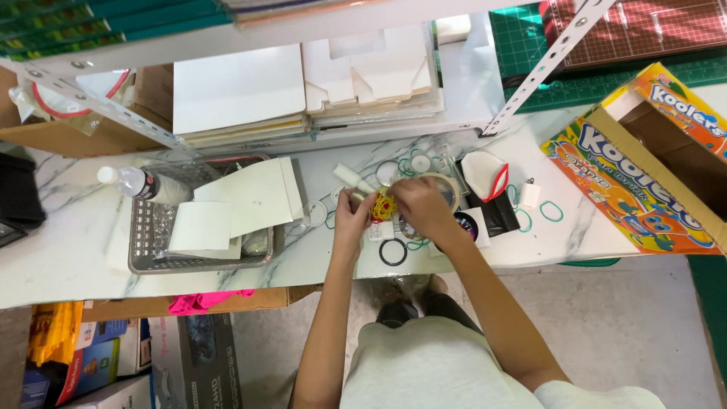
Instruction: The person sorts various pin buttons and components by gathering them from different containers and a table surface, then placing them into a small box and plastic bags.
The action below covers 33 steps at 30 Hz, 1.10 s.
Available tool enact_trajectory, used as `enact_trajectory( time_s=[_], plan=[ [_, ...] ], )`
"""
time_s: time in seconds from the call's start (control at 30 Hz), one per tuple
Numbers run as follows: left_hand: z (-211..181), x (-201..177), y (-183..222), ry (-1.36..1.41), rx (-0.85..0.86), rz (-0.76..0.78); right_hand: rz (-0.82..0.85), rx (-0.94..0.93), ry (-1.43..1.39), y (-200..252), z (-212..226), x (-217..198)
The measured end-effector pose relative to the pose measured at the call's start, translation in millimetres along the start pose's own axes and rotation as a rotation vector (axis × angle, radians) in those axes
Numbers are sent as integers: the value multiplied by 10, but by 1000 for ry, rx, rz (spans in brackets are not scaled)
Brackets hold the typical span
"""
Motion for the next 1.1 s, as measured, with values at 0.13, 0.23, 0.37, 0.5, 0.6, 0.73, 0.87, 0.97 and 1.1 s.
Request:
enact_trajectory(
  time_s=[0.13,0.23,0.37,0.5,0.6,0.73,0.87,0.97,1.1],
  plan=[
    [-361,253,-262,-257,612,66,-71,122,107,-250,-413,-105],
    [-717,593,-306,-768,789,79,-156,15,151,-440,-396,-244],
    [-716,848,-453,-1153,673,164,-5,-23,256,-506,-469,-93],
    [-663,928,-523,-1228,620,241,-4,106,272,-417,-812,-124],
    [-603,922,-604,-1264,547,226,-66,120,317,-355,-1020,-244],
    [-613,850,-724,-1318,366,282,-133,114,397,-281,-1113,-381],
    [-729,788,-705,-1334,259,343,-124,144,397,-262,-1149,-404],
    [-769,706,-692,-1194,260,322,-118,174,370,-263,-1163,-415],
    [-730,530,-709,-845,458,239,-182,151,309,-174,-968,-573]
  ],
)
Point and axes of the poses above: each hand's wrist, its own y-axis away from the middle knuckle, its own x-axis out of the palm, z = x × y, the point moved 7 cm from there along -y, towards the middle knuckle, and after that the axes turned 6 degrees about x, right-handed, at the moved point
